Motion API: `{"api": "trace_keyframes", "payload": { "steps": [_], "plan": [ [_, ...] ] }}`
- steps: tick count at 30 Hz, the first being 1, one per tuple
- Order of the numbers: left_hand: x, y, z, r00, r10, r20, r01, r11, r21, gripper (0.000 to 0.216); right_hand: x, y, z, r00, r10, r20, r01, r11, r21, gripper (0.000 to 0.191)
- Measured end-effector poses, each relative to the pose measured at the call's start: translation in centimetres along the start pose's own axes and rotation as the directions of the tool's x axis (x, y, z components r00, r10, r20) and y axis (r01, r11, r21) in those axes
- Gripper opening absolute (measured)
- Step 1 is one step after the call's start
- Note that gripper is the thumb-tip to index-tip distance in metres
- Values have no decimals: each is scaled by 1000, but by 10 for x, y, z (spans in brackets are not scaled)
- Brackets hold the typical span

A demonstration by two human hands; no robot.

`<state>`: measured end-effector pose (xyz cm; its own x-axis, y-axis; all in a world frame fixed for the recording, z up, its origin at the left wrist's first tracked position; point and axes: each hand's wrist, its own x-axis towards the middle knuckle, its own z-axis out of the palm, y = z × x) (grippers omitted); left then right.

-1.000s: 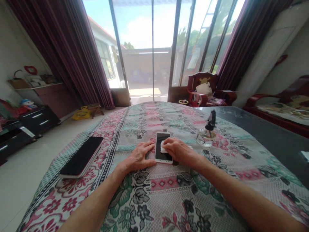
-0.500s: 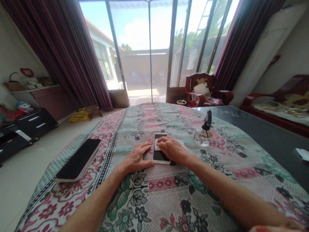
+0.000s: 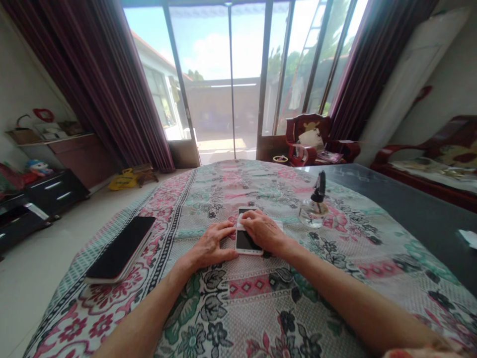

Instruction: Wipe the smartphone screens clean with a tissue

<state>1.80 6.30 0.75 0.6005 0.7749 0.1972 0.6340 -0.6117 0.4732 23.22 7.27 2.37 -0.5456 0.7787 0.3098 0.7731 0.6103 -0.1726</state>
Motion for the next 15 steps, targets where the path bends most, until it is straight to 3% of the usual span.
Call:
{"api": "trace_keyframes", "payload": {
  "steps": [6, 15],
  "plan": [
    [0, 3, -2, 1000, -1, -5, 1, 1000, -28, 57, -9, 25, -11, 988, 157, -5, -157, 987, -27, 27],
    [1, 5, -3, 1000, 16, -10, -16, 1000, -12, 53, 32, 4, 7, 996, 72, 47, -68, 995, -79, 28]
  ]
}}
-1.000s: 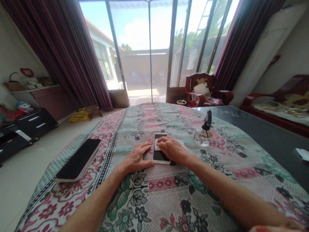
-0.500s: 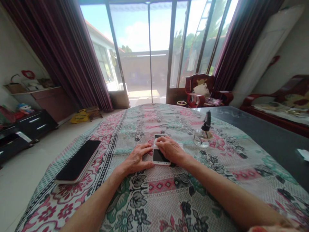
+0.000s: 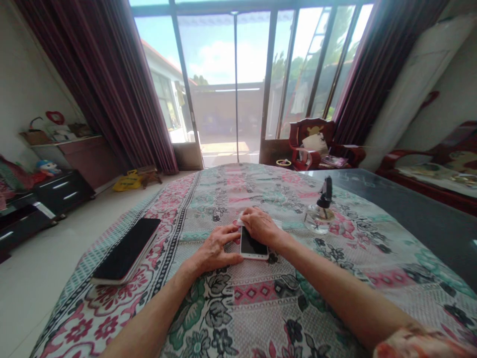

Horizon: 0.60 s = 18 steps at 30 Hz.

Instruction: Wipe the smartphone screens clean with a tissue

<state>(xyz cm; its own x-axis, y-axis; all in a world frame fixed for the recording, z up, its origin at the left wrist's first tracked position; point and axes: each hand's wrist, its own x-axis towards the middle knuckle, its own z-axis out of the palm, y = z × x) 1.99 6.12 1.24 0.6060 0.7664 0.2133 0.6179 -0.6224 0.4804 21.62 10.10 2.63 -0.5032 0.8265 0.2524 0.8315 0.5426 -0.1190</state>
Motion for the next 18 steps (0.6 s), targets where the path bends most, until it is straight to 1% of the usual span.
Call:
{"api": "trace_keyframes", "payload": {
  "steps": [3, 6, 9, 11, 14, 18],
  "plan": [
    [-1, 0, 0, 1000, 15, -15, -15, 1000, -13, 56, 1, 4, 2, 999, -8, -39, 9, 999, 32, 28],
    [-1, 0, 0, 1000, 22, -8, -22, 1000, -19, 56, -13, 18, -1, 998, -9, -66, 14, 996, 87, 27],
    [-1, 0, 0, 1000, 30, -8, -30, 999, -21, 55, -28, 32, -8, 998, -9, -60, 15, 994, 111, 26],
    [-1, 0, 0, 999, 30, -18, -31, 999, -24, 56, -32, 37, -12, 999, 3, -50, 2, 995, 100, 26],
    [-1, -2, 2, 999, 26, -20, -26, 999, -21, 57, -21, 34, -11, 999, 25, -35, -22, 998, 64, 26],
    [-2, -4, 3, 999, 17, -27, -17, 1000, -7, 58, 6, 17, -4, 999, 35, -19, -34, 999, 30, 29]
  ]
}}
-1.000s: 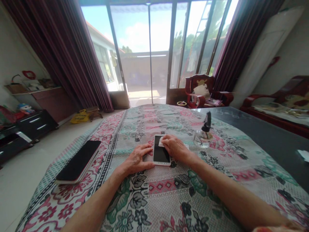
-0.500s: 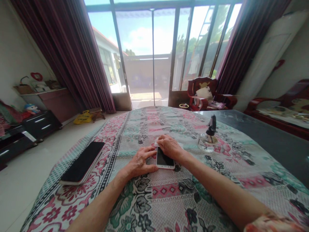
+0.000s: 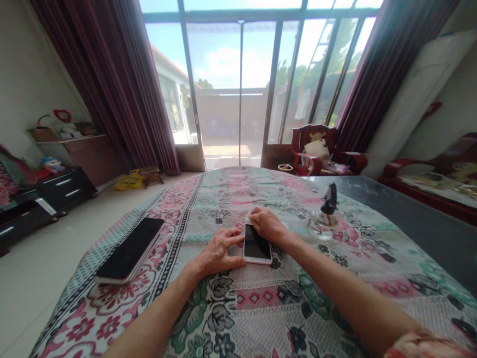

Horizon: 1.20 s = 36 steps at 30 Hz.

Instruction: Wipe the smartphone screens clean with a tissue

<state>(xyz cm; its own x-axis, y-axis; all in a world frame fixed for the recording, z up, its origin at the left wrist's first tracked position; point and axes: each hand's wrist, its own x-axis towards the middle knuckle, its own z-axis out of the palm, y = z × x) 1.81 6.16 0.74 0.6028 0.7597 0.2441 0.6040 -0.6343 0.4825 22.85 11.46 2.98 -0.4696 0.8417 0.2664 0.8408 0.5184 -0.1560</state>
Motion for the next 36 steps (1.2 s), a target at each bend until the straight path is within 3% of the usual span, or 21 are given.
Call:
{"api": "trace_keyframes", "payload": {
  "steps": [5, 11, 15, 25, 30, 36],
  "plan": [
    [0, 3, 1, 1000, -6, -9, 6, 1000, 28, 61, 8, -5, 7, 1000, -13, -14, 14, 1000, 17, 29],
    [1, 6, 1, 999, -36, -22, 36, 999, 39, 56, -28, 26, -5, 997, -44, -67, 51, 992, 113, 26],
    [2, 6, 2, 999, -38, -23, 39, 999, 30, 56, -41, 32, -11, 997, -32, -67, 38, 995, 92, 24],
    [2, 2, 3, 1000, -7, -21, 7, 1000, 28, 55, 2, 1, 1, 996, -88, -20, 88, 996, -3, 27],
    [1, 2, 4, 1000, -2, -26, 3, 1000, 30, 56, -30, 5, -8, 983, -176, -41, 180, 979, 99, 28],
    [1, 3, 4, 999, 6, -39, -5, 1000, 18, 55, -61, 8, -20, 981, -196, -9, 196, 974, 117, 26]
  ]
}}
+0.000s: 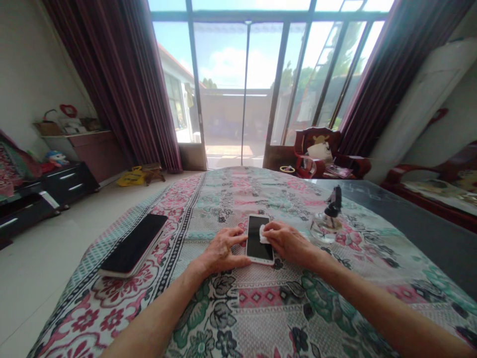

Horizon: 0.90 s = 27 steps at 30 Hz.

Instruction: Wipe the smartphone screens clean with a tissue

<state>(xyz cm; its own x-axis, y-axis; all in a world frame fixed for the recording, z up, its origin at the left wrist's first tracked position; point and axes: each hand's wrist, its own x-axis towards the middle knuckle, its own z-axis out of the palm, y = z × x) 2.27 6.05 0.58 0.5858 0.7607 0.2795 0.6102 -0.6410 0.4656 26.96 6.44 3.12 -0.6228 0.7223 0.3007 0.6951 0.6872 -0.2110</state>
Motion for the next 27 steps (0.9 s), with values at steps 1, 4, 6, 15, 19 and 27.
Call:
{"api": "trace_keyframes", "payload": {
  "steps": [1, 4, 6, 15, 19, 27],
  "plan": [
    [0, 0, 0, 1000, 1, 2, -1, 1000, 0, 55, 2, 0, 0, 1000, -2, 8, 2, 1000, -9, 26],
    [0, 0, 0, 1000, -4, 6, 3, 1000, 3, 54, 21, 3, 6, 1000, -1, 17, 2, 999, -42, 27],
    [0, 1, -1, 1000, -5, 9, 5, 1000, 9, 54, 38, 6, 11, 1000, 17, 9, -16, 998, -65, 27],
    [0, -2, 1, 1000, 0, 7, 0, 1000, 19, 55, 41, 5, 18, 997, -60, -53, 61, 998, 12, 28],
    [0, -1, 1, 1000, 22, 5, -22, 1000, 8, 56, 11, -1, 11, 994, -88, -63, 92, 994, 51, 26],
    [0, -3, 2, 1000, 6, 0, -6, 1000, 18, 56, 30, 6, 14, 996, 48, -78, -44, 998, 44, 16]
  ]
}}
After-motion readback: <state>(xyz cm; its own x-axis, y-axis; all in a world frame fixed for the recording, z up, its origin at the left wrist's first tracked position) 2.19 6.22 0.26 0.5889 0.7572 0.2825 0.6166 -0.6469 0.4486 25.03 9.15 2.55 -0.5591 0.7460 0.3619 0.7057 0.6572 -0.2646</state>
